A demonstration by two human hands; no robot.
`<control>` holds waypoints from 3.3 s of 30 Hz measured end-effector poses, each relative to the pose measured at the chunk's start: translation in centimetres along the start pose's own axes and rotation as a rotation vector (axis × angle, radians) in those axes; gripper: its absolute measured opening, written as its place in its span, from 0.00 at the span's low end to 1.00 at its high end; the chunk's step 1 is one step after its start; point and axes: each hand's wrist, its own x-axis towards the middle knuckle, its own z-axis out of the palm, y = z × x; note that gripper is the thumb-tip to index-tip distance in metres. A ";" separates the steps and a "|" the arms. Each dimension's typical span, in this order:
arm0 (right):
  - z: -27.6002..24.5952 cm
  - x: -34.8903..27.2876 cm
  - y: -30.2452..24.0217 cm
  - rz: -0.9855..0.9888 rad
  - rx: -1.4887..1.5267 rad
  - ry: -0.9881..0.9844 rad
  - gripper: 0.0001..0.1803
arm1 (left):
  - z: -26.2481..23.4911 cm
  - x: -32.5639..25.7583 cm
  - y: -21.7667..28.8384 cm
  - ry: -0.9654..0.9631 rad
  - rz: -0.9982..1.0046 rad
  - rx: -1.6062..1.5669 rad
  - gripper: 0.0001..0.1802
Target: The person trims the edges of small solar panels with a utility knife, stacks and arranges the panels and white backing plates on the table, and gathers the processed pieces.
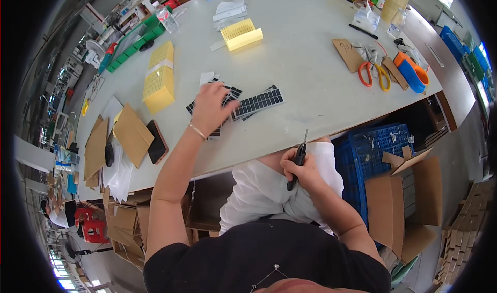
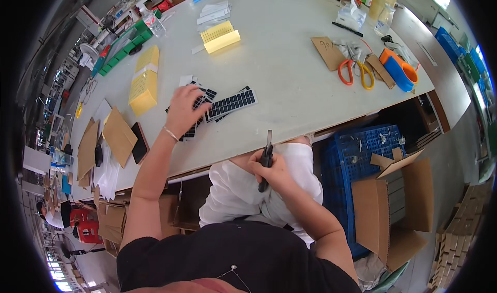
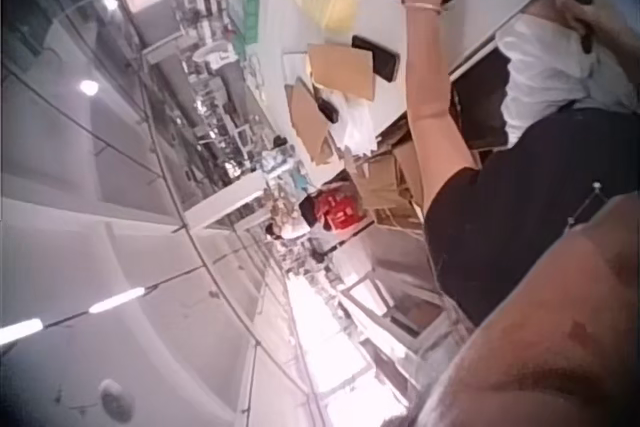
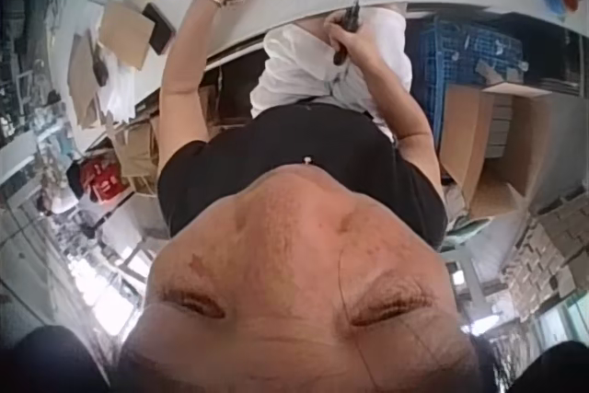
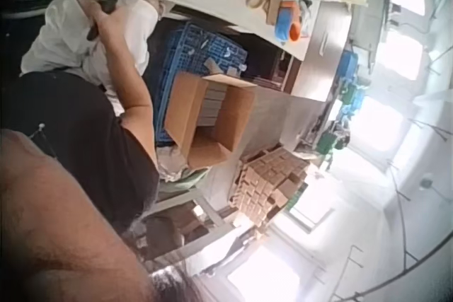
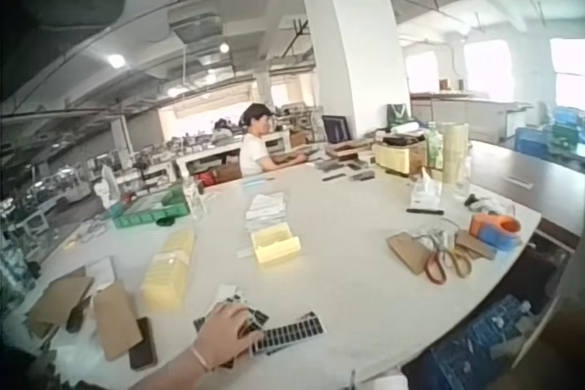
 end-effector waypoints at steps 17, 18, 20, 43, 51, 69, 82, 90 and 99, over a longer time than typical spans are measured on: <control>-0.2 -0.4 0.6 -0.113 0.127 0.067 0.05 | -2.1 -0.4 4.7 -0.245 0.076 -0.344 0.21; 0.0 -0.3 0.4 -0.208 0.126 0.155 0.07 | -2.7 -0.7 5.0 -0.272 0.069 -0.406 0.21; 0.5 -0.3 -0.1 -0.360 0.122 0.282 0.15 | -3.8 -1.3 5.7 -0.339 0.139 -0.452 0.22; 1.8 -1.2 0.1 -0.298 0.089 0.089 0.10 | 0.8 -5.9 11.8 0.263 -0.900 -1.993 0.12; 1.1 1.3 -2.9 -0.335 -0.845 0.182 0.16 | 0.0 -6.2 13.7 -0.220 -0.919 -1.846 0.27; 3.8 -2.3 -2.3 -0.325 -0.894 -0.228 0.13 | 1.0 -4.9 9.7 -0.117 -0.908 -2.023 0.19; 3.0 0.9 -2.4 -0.232 -0.963 0.065 0.13 | 0.6 -4.7 12.2 -0.107 -0.960 -1.921 0.21; 3.5 -2.8 -0.9 -0.300 -0.988 -0.400 0.13 | -1.0 -3.5 6.8 -0.001 -0.836 -1.626 0.21; 1.4 -2.1 -1.7 -0.122 -0.856 -0.067 0.17 | -0.5 -0.9 -6.4 -0.012 -0.567 0.073 0.23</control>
